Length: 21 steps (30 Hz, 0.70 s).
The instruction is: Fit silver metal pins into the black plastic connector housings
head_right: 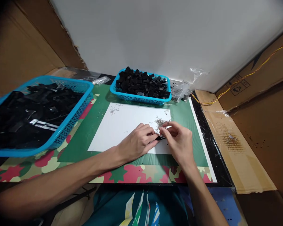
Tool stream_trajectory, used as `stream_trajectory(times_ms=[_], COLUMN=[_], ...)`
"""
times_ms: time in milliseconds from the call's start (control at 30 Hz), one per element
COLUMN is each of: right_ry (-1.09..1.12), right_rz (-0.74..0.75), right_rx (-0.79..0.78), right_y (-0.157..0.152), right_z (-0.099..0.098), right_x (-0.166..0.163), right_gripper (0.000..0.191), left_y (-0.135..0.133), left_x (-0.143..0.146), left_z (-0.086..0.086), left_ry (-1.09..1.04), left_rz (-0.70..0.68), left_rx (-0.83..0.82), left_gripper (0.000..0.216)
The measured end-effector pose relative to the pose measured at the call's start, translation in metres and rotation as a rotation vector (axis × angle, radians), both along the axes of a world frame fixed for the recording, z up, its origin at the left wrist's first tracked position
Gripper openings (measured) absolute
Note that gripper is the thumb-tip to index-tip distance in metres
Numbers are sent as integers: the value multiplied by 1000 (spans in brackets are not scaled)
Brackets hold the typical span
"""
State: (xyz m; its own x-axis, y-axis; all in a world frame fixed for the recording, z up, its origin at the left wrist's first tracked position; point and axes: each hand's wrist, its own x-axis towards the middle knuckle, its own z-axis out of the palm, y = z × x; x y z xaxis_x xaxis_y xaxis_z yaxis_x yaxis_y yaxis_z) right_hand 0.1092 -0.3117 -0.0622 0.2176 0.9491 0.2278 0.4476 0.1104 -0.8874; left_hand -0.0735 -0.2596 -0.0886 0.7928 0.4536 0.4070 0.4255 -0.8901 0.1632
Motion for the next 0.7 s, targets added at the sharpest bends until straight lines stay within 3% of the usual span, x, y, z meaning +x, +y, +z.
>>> stream_trajectory(times_ms=[300, 700], right_ry=[-239, -214], right_rz=[-13, -32], right_rx=[78, 134], right_y=[-5, -7], right_z=[0, -12], right_x=[-2, -7], right_gripper=[23, 12], left_y=[-1, 2], left_x=[1, 2], left_z=[-2, -1], left_ry=[-37, -81], left_rz=[-21, -10], left_rx=[-30, -235], left_gripper=[16, 15])
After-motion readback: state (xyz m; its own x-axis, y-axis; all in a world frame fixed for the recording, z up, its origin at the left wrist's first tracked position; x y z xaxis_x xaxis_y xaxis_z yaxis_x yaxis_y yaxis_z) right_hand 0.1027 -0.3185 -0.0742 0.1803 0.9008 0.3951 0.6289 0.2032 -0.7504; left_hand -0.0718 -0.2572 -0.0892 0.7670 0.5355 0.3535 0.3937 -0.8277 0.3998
